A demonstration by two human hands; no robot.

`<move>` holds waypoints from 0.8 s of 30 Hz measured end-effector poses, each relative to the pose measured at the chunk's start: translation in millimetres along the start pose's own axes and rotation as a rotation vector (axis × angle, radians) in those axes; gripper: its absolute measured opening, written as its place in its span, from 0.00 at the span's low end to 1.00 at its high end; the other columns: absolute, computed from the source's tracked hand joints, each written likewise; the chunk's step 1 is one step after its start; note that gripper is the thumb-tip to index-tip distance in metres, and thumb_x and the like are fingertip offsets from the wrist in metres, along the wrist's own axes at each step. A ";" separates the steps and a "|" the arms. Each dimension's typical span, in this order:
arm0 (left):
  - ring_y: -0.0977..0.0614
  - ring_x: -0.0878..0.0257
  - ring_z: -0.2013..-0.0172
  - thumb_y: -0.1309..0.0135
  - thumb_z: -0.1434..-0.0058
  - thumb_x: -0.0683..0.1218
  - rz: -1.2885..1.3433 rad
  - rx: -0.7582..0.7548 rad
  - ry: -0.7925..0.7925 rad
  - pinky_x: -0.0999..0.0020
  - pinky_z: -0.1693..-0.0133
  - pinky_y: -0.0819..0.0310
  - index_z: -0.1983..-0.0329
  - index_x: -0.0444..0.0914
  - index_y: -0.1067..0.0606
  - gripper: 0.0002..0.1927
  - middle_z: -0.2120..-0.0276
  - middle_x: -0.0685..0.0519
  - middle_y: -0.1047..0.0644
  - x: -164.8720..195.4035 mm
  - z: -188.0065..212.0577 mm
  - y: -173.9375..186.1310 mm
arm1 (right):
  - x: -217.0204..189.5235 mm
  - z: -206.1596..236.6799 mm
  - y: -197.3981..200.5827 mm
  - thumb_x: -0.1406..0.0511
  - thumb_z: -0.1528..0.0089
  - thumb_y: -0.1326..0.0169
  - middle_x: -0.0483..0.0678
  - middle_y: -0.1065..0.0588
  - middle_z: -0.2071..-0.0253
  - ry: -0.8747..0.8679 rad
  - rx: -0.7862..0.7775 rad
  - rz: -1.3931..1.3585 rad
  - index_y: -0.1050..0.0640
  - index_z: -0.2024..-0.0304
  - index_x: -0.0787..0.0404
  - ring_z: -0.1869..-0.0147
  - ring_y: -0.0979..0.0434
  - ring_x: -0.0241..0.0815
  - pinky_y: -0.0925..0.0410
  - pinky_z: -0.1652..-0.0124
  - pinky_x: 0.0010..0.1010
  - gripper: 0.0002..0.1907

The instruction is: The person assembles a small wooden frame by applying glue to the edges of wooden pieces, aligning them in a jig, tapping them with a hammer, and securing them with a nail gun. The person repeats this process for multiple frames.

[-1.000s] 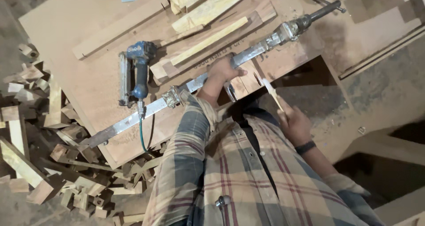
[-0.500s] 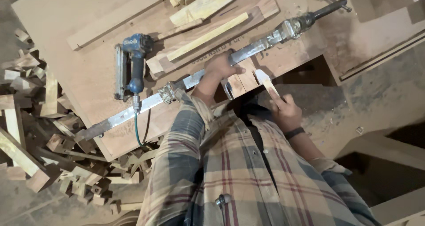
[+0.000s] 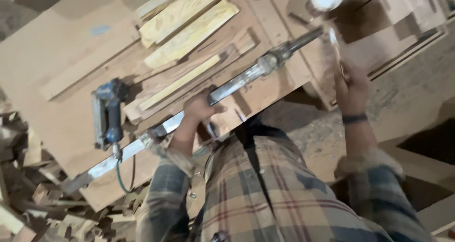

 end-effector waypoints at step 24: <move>0.20 0.50 0.43 0.32 0.64 0.70 0.007 0.035 0.127 0.57 0.43 0.29 0.35 0.50 0.28 0.51 0.48 0.47 0.19 25.0 -6.2 13.2 | 127.2 -193.0 -94.0 0.64 0.33 0.48 0.49 0.22 0.67 -0.702 -0.479 -0.451 0.20 0.51 0.65 0.71 0.27 0.43 0.36 0.73 0.33 0.13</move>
Point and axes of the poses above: each hand's wrist, its own z-axis away from the middle knuckle, its own y-axis out of the back of the hand, x = y × z, the point moved 9 cm from there along -z, towards the middle knuckle
